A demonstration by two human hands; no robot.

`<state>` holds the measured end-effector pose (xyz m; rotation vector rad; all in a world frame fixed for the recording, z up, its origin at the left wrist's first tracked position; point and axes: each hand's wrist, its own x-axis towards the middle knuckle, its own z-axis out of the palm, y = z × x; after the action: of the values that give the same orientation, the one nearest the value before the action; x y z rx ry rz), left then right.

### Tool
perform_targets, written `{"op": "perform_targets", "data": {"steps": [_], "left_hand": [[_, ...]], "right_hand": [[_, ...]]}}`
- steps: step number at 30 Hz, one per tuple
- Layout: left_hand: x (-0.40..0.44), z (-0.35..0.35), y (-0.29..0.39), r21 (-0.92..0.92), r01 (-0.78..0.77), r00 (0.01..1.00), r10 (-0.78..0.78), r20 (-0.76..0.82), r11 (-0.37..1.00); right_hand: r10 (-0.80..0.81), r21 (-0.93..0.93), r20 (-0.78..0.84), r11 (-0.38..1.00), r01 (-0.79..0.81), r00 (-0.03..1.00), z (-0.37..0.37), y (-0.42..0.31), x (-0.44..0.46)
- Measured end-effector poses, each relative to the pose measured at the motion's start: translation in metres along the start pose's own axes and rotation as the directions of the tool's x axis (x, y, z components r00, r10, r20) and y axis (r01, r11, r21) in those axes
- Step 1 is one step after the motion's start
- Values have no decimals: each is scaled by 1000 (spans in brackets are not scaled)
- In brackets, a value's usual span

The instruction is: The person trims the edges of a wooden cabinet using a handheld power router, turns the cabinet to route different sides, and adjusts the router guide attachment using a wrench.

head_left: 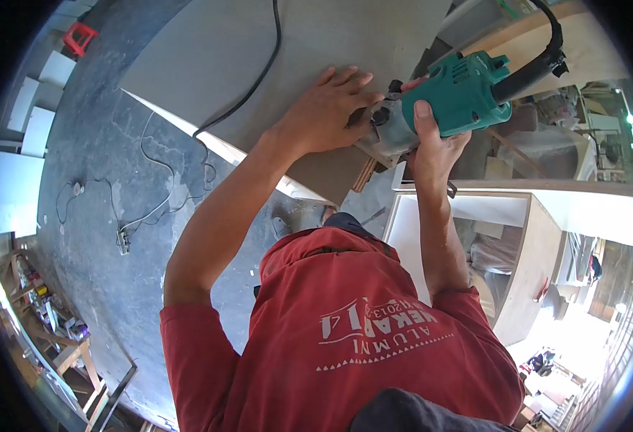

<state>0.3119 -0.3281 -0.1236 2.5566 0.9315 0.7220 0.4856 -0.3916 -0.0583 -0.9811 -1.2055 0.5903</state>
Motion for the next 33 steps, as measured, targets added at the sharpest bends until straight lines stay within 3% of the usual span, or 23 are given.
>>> {"op": "perform_targets", "data": {"steps": [12, 14, 20, 24, 27, 29, 33], "left_hand": [[-30, -7, 11, 45, 0, 999, -1, 39, 999], [-32, -1, 7, 65, -45, 996, 50, -71, 997], [-29, 1, 5, 34, -59, 992, 62, -113, 998], [-27, -2, 6, 19, -75, 993, 77, -89, 997], [-27, -4, 9, 62, -82, 993, 87, -78, 995], [-26, -6, 11, 21, -47, 997, 48, -58, 999], [-23, -8, 9, 51, -71, 997, 71, 1, 996]], "right_hand": [[13, -3, 26, 1000, -13, 1000, 5, -13, -32], [-19, 6, 27, 1000, 18, 999, 6, -12, -32], [-31, 9, 34, 999, 31, 999, 3, -10, -30], [22, 12, -22, 1000, -21, 1000, 6, -11, -31], [-35, 41, -52, 998, 37, 998, 8, -12, -33], [78, 16, -7, 997, -78, 997, 5, -15, -32], [51, 18, -6, 999, -51, 999, 4, -14, -29]]}}
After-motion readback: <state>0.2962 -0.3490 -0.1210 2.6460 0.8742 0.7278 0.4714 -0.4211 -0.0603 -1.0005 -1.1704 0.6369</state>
